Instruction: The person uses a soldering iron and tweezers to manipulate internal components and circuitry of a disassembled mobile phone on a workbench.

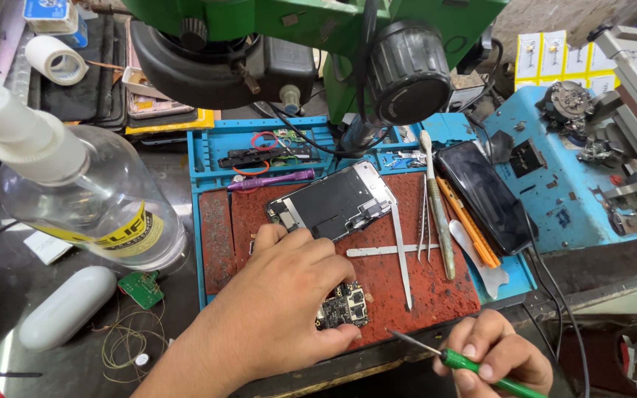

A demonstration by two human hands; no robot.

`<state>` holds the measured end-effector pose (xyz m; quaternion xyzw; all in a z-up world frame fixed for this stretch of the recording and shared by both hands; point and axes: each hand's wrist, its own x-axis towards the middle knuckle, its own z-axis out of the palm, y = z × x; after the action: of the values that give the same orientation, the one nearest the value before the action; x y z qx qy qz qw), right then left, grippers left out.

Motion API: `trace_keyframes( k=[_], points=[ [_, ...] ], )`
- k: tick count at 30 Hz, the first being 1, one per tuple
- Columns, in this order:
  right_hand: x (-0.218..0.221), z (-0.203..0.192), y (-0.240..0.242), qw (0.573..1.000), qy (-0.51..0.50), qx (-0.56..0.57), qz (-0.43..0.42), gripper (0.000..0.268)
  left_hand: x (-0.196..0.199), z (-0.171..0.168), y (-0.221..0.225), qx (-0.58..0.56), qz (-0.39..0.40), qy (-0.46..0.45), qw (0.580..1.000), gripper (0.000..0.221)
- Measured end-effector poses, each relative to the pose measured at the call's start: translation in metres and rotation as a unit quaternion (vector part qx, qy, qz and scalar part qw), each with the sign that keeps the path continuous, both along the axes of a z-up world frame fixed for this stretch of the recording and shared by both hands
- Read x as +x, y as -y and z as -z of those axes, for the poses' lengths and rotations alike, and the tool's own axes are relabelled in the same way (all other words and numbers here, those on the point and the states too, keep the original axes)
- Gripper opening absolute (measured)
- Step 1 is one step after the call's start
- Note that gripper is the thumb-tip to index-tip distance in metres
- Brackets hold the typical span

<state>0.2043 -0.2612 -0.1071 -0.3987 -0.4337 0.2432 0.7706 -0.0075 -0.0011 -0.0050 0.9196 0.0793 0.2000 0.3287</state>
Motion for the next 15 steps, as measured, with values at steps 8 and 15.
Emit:
trace_keyframes(
  k=[8, 15],
  points=[
    [-0.001, 0.001, -0.019, 0.996, 0.079, -0.032, 0.005, 0.024, 0.001, 0.002, -0.002, -0.019, 0.004, -0.011, 1.000, 0.040],
    [-0.001, 0.006, -0.018, 0.996, 0.073, -0.048, 0.034, 0.024, 0.002, 0.006, -0.003, -0.023, 0.013, 0.004, 1.000, 0.039]
  ],
)
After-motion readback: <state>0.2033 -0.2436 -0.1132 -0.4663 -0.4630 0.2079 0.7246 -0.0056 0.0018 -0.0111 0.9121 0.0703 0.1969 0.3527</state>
